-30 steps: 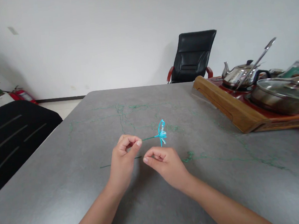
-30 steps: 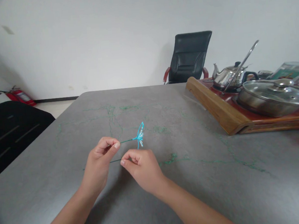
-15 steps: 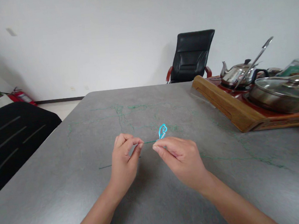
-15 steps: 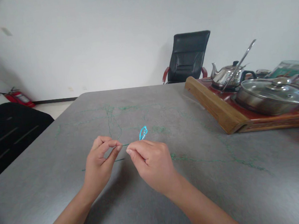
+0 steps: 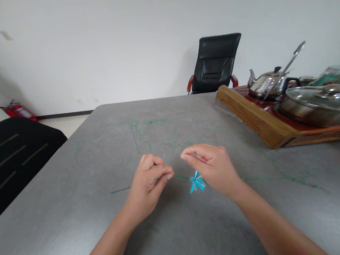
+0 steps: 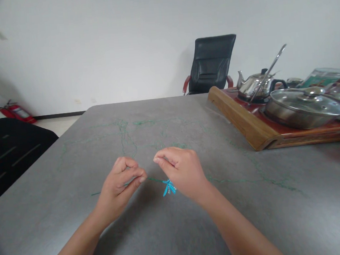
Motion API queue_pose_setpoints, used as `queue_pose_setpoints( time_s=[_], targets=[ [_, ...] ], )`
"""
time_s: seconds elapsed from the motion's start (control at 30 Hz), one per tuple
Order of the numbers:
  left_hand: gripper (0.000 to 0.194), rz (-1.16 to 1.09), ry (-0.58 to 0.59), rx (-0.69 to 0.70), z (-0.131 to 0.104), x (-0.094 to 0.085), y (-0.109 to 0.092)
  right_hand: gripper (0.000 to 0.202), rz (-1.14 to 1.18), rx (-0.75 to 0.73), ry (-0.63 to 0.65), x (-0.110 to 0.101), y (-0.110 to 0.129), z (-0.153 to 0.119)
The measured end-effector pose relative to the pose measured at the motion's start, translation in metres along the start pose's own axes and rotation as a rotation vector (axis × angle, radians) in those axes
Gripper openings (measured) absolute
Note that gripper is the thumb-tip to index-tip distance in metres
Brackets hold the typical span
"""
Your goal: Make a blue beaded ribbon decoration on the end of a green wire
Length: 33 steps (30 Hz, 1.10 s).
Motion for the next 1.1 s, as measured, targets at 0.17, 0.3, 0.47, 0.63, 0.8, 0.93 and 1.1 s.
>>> queue_pose_setpoints(
  time_s=[0.17, 0.3, 0.47, 0.63, 0.8, 0.93, 1.1],
  targets=[
    [0.018, -0.152, 0.136, -0.061, 0.002, -0.001, 0.001, 0.017, 0.186, 0.146, 0.116, 0.003, -0.018, 0.001],
    [0.016, -0.375, 0.176, -0.170, 0.003, -0.003, 0.007, 0.019, 0.424, 0.252, 0.171, 0.012, -0.033, -0.001],
    [0.009, -0.693, 0.117, -0.332, 0.002, 0.002, 0.017, 0.024, 0.621, 0.358, 0.163, 0.027, -0.040, -0.004],
    [0.010, -0.856, -0.030, -0.472, 0.001, 0.008, 0.028, 0.023, 0.616, 0.332, 0.165, 0.049, -0.031, -0.006],
    [0.012, -0.824, -0.157, -0.555, 0.000, 0.008, 0.038, 0.017, 0.554, 0.339, 0.213, 0.071, -0.021, -0.017],
    [0.008, -0.758, -0.235, -0.551, -0.001, 0.006, 0.041, 0.016, 0.545, 0.318, 0.220, 0.077, -0.007, -0.023],
    [0.007, -0.554, -0.298, -0.472, -0.003, 0.001, 0.039, 0.017, 0.426, 0.188, 0.188, 0.071, 0.014, -0.023]
  ],
)
Point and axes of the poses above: each hand's wrist, its own z-axis towards the middle knuckle, its own x-axis out of the palm, y = z × x, the point moved 4 cm from there along z, towards the middle knuckle, and after that the axes turned 13 degrees about -x, right-handed, at the moved point
